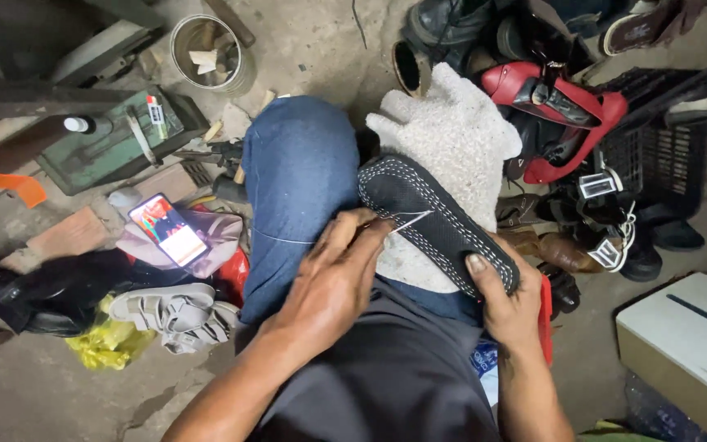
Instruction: The person sits on the floor and sews a black shoe sole using a needle and white thread. They hold the shoe on their lap and pull the thread through the sole repeatedly. A smartphone is visible nearby, and the person occasionally interacts with it while continuing to work on the shoe.
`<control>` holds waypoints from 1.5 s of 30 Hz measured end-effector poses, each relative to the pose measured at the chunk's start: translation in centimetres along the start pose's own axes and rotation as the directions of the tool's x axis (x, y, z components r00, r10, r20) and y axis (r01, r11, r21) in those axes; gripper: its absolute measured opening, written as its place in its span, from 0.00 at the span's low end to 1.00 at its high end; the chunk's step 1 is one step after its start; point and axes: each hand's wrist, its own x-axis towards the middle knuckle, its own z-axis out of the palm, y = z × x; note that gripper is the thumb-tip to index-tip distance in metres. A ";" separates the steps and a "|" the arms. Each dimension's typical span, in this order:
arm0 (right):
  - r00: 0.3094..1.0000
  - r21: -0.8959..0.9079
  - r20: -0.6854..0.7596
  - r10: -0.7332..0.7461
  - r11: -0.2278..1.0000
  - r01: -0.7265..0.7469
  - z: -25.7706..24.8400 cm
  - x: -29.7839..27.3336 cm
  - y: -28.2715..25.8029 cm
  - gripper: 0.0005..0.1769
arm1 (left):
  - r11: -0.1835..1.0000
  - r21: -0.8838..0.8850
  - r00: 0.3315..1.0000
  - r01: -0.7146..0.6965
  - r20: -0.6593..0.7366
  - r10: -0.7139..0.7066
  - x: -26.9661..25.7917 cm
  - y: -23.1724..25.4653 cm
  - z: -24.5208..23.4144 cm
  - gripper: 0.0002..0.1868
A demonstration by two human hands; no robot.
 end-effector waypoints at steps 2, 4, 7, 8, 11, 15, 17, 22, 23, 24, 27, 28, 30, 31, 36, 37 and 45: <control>0.999 0.031 0.026 -0.034 0.999 0.034 0.0 0.8 -0.2 0.14 | 0.992 0.026 0.990 -0.128 -0.050 0.129 0.5 0.6 -1.3 0.16; 0.999 0.045 0.030 -0.030 0.999 0.029 0.0 0.9 -0.1 0.13 | 0.990 0.007 0.990 -0.138 -0.018 0.139 0.7 0.8 -1.3 0.17; 0.999 0.065 0.034 -0.030 0.998 0.028 -0.1 0.7 0.4 0.11 | 0.988 0.009 0.987 -0.157 0.034 0.157 0.7 0.4 -1.4 0.19; 0.999 0.071 0.037 -0.034 0.997 0.031 -0.2 0.6 0.7 0.10 | 0.986 0.031 0.985 -0.164 0.053 0.162 0.6 0.1 -1.4 0.20; 0.997 0.098 0.043 -0.059 0.994 0.055 0.0 0.9 0.3 0.10 | 0.982 0.066 0.984 -0.175 0.055 0.172 0.8 0.3 -1.3 0.21; 0.998 0.101 0.031 -0.062 0.993 0.058 0.1 1.1 0.0 0.09 | 0.986 0.056 0.985 -0.157 0.080 0.152 1.1 0.6 -1.6 0.22; 0.997 0.092 0.036 -0.071 0.993 0.067 0.1 1.3 -0.5 0.10 | 0.983 0.070 0.983 -0.167 0.090 0.161 1.1 0.7 -1.6 0.22; 0.996 0.069 0.050 -0.071 0.995 0.068 0.0 1.0 0.1 0.11 | 0.988 0.052 0.982 -0.146 0.128 0.138 1.1 0.9 -1.8 0.24; 0.996 0.054 0.057 -0.068 0.996 0.065 -0.1 1.0 0.4 0.11 | 0.990 0.040 0.981 -0.136 0.148 0.129 1.2 0.9 -1.9 0.24; 0.996 0.054 0.056 -0.068 0.996 0.065 -0.1 1.0 0.4 0.11 | 0.990 0.041 0.980 -0.137 0.148 0.130 1.3 0.9 -1.9 0.24; 0.997 0.059 0.049 -0.062 0.996 0.059 -0.1 0.7 0.6 0.09 | 0.993 0.054 0.977 -0.104 0.195 0.091 1.7 0.8 -2.3 0.25; 0.997 0.024 0.049 -0.056 0.998 0.055 -0.3 0.4 0.7 0.09 | 0.992 0.060 0.970 -0.115 0.220 0.099 2.0 0.8 -2.6 0.25; 0.997 -0.010 0.055 -0.052 0.999 0.052 -0.3 0.0 0.1 0.11 | 0.990 0.070 0.965 -0.123 0.243 0.102 2.5 0.8 -3.5 0.25; 0.989 -0.079 0.082 -0.123 0.988 0.129 -0.3 -0.1 -0.6 0.12 | 0.992 0.049 0.952 -0.116 0.291 0.097 2.9 0.9 -4.1 0.25; 0.930 -0.297 0.205 -0.306 0.885 0.357 1.0 -1.5 -3.9 0.25 | 0.939 0.248 0.899 -0.239 0.421 0.117 4.1 -1.4 -3.7 0.25; 0.916 -0.346 0.208 -0.343 0.850 0.397 1.3 -1.5 -4.3 0.24 | 0.936 0.253 0.885 -0.246 0.453 0.110 4.5 -1.6 -3.2 0.25; 0.853 -0.239 0.477 -0.214 0.902 0.360 -2.3 0.5 -1.7 0.33 | 0.937 0.261 0.943 -0.233 0.294 0.153 2.5 -3.0 -2.4 0.23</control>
